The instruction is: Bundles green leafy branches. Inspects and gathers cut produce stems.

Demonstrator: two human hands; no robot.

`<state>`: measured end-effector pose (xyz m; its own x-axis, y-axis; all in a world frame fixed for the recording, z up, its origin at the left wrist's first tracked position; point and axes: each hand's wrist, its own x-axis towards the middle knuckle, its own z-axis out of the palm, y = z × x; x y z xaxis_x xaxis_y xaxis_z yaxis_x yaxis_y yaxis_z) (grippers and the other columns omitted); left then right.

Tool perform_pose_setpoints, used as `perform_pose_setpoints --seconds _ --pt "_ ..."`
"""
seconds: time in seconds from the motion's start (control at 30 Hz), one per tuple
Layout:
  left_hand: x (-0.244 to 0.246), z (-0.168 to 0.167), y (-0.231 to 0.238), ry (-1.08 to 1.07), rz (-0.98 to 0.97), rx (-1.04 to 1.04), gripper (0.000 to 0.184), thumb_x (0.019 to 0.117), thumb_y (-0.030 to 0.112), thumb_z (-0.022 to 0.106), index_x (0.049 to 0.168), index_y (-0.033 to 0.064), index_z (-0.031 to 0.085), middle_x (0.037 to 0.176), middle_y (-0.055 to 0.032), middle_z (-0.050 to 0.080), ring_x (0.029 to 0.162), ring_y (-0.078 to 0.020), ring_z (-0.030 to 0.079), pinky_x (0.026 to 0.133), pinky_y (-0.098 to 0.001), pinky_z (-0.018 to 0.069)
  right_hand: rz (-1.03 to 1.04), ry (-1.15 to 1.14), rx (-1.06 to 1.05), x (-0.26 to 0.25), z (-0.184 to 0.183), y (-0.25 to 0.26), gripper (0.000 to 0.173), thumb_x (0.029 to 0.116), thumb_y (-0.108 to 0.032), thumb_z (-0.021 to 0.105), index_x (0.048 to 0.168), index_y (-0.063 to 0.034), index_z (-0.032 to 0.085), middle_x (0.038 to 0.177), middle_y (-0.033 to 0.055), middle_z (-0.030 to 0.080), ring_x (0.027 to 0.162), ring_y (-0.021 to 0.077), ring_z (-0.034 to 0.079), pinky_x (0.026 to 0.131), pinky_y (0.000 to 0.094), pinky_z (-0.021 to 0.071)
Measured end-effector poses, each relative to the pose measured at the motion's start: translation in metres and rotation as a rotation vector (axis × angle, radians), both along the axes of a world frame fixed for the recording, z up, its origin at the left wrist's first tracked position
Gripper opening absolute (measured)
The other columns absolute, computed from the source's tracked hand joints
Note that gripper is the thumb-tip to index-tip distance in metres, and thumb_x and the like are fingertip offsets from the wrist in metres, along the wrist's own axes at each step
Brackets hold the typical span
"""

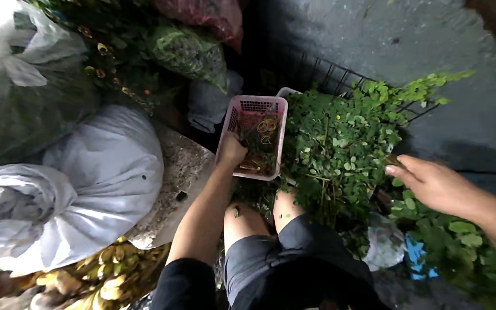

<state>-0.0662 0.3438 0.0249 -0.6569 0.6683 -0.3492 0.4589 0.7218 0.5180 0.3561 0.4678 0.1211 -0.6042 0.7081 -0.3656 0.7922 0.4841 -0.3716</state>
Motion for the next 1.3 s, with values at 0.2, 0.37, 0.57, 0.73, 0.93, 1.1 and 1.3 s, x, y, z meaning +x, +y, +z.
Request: perform_pose_setpoints --seconds 0.2,0.37,0.57,0.73,0.93,1.1,1.3 --pt "-0.020 -0.013 0.029 -0.063 -0.334 -0.345 0.026 0.0937 0.018 0.071 0.113 0.0001 0.073 0.113 -0.0232 0.070 0.107 -0.0398 0.067 0.095 -0.0622 0.0514 -0.010 0.047 0.012 0.012 0.000 -0.011 0.043 0.1103 -0.040 0.040 0.115 -0.0009 0.058 0.087 0.0179 0.062 0.080 0.0354 0.064 0.072 0.0593 0.0508" --pt "0.018 0.009 0.055 -0.002 -0.230 -0.141 0.046 0.0986 0.044 0.064 0.108 -0.0006 0.071 0.110 -0.0253 0.069 0.106 -0.0429 0.067 0.090 -0.0674 0.0514 -0.055 0.105 0.017 0.007 0.006 -0.013 0.048 0.1091 -0.045 0.038 0.116 -0.0029 0.059 0.087 0.0160 0.062 0.078 0.0327 0.064 0.069 0.0573 0.0511" --pt "0.032 -0.019 0.058 -0.054 -0.165 0.099 0.032 0.0986 0.034 0.065 0.115 0.0077 0.073 0.113 -0.0194 0.072 0.109 -0.0394 0.068 0.093 -0.0668 0.0516 0.130 0.164 0.046 -0.042 0.038 -0.035 0.039 0.1098 -0.039 0.045 0.114 -0.0039 0.062 0.085 0.0122 0.064 0.079 0.0273 0.066 0.074 0.0500 0.0558" --pt "0.048 0.044 0.013 -0.444 0.104 0.676 0.010 0.0950 0.011 0.061 0.091 0.0018 0.060 0.089 -0.0101 0.065 0.082 -0.0205 0.066 0.077 -0.0438 0.0578 0.216 0.278 0.065 -0.061 0.059 -0.052 0.034 0.1092 -0.041 0.045 0.104 -0.0108 0.060 0.073 -0.0004 0.054 0.064 0.0105 0.056 0.060 0.0311 0.0499" --pt "0.085 0.138 -0.090 -0.929 0.030 1.171 0.014 0.1057 0.012 0.049 0.098 0.0088 0.061 0.098 -0.0101 0.070 0.080 -0.0190 0.069 0.080 -0.0391 0.0598 0.352 0.390 0.081 -0.105 0.076 -0.078 0.032 0.1086 -0.042 0.046 0.097 -0.0142 0.057 0.067 -0.0048 0.049 0.057 0.0049 0.051 0.054 0.0249 0.0450" --pt "0.076 0.145 -0.158 -0.514 -0.043 1.049 0.012 0.0944 0.003 0.064 0.083 0.0050 0.063 0.093 -0.0086 0.072 0.082 -0.0171 0.069 0.075 -0.0358 0.0595 0.504 0.415 0.141 -0.150 0.094 -0.109 0.034 0.1084 -0.042 0.045 0.107 -0.0126 0.062 0.074 -0.0010 0.056 0.066 0.0096 0.057 0.061 0.0322 0.0512" --pt "0.033 0.144 -0.237 -0.680 0.419 1.328 0.017 0.0949 -0.004 0.052 0.082 0.0065 0.051 0.085 -0.0061 0.068 0.075 -0.0129 0.065 0.070 -0.0309 0.0559 0.811 0.495 0.265 -0.232 0.139 -0.148 0.042 0.1082 -0.034 0.046 0.113 0.0038 0.062 0.081 0.0219 0.064 0.073 0.0400 0.066 0.065 0.0605 0.0521"
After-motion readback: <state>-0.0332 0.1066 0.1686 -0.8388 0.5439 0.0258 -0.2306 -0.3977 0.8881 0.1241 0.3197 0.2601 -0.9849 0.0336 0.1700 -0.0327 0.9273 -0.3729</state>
